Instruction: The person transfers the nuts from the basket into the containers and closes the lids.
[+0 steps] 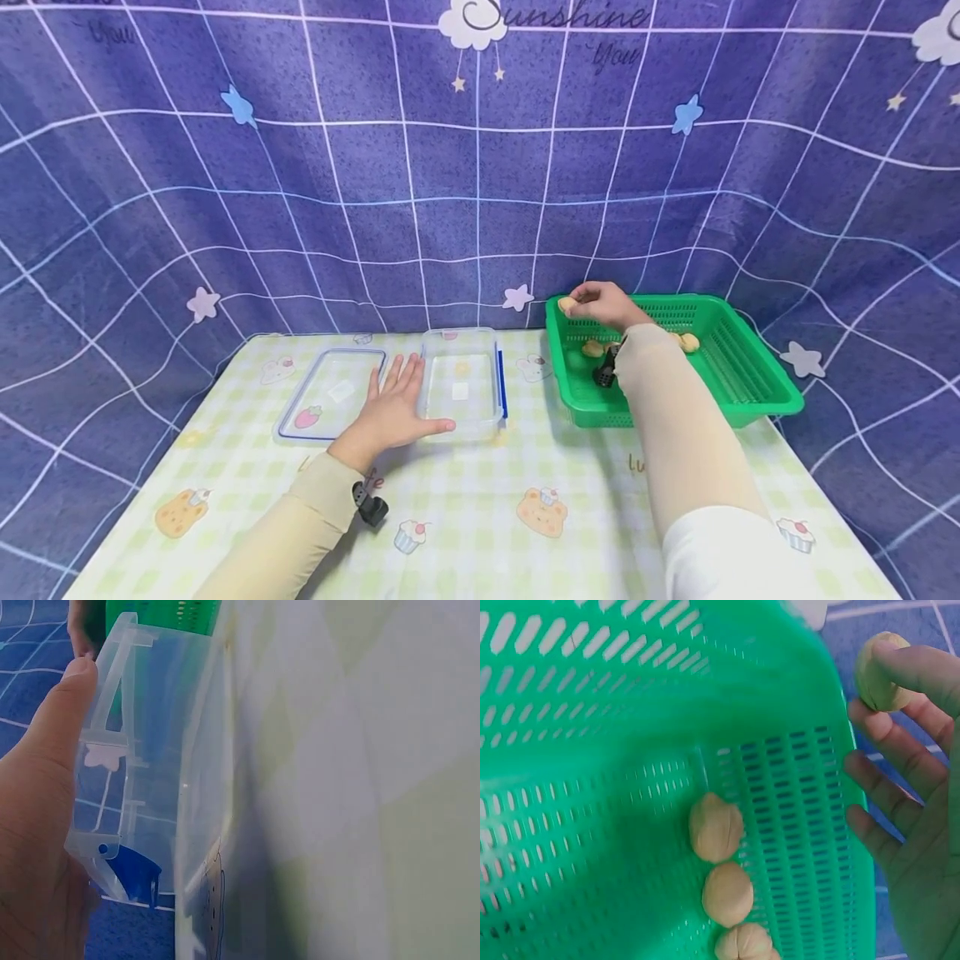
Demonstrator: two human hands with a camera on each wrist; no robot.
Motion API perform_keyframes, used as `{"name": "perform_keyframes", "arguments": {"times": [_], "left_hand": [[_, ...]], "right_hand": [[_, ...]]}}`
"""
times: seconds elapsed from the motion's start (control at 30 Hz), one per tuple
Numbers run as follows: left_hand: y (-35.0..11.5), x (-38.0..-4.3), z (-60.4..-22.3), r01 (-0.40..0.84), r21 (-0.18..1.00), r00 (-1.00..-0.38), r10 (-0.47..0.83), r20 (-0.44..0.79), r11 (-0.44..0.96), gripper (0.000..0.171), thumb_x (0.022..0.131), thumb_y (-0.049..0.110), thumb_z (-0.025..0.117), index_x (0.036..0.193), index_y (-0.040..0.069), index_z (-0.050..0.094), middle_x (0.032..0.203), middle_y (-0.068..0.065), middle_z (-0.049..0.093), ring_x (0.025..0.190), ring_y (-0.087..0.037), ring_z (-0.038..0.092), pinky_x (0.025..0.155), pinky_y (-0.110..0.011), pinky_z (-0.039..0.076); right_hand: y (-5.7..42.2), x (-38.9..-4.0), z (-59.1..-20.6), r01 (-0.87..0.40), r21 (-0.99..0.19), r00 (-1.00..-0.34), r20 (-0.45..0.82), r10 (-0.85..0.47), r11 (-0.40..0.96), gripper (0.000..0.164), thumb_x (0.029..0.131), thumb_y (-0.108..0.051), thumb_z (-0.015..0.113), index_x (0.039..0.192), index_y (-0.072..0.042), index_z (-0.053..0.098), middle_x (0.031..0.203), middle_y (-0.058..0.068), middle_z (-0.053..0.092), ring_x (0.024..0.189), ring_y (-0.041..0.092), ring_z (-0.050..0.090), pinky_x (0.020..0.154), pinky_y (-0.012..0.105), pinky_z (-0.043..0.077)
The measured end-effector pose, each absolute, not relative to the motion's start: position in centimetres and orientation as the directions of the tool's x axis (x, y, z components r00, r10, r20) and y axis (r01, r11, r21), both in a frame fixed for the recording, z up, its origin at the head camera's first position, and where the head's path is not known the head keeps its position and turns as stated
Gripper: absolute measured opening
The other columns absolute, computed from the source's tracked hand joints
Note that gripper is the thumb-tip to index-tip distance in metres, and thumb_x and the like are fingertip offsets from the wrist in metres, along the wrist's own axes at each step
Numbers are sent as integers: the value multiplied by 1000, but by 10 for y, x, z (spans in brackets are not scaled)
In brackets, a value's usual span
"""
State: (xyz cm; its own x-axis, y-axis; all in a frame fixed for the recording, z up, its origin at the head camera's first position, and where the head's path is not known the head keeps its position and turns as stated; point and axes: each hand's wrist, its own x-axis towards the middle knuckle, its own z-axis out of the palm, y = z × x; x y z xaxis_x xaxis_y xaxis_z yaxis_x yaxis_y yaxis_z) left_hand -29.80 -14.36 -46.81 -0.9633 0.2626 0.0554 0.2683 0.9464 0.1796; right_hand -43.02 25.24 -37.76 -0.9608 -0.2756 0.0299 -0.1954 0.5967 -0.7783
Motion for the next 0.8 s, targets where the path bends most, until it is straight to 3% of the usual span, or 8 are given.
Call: {"name": "perform_keyframes", "arguments": {"times": [0.2,0.5,0.8], "left_hand": [[-145,-300,-473,288,128,-955,273,119,949,134,71,98,42,162,4,13,169,-12,8,156,-29,-4,120,-59,-12],[-147,-299,-480,354,158,-927,324,190,922,124,78,86,55,162,5,12,169,-10,13,156,-28,1,122,-59,-4],[-149,-294,-473,365,148,-923,337,185,919,113,86,84,44,162,6,15,168,-13,18,156,-28,2,122,-59,-4]], "right_hand": [[234,-427,-377,-259,-775,-955,119,-270,576,38,97,-25,70,123,1,61,118,21,65,109,32,60,97,49,48],[194,-419,-378,-374,-767,-917,221,-333,521,28,93,-17,75,114,-2,63,101,12,69,93,23,63,81,34,50],[157,-408,-373,-448,-752,-874,255,-413,484,31,93,-18,76,117,-3,65,104,12,69,95,24,66,83,36,52]]}}
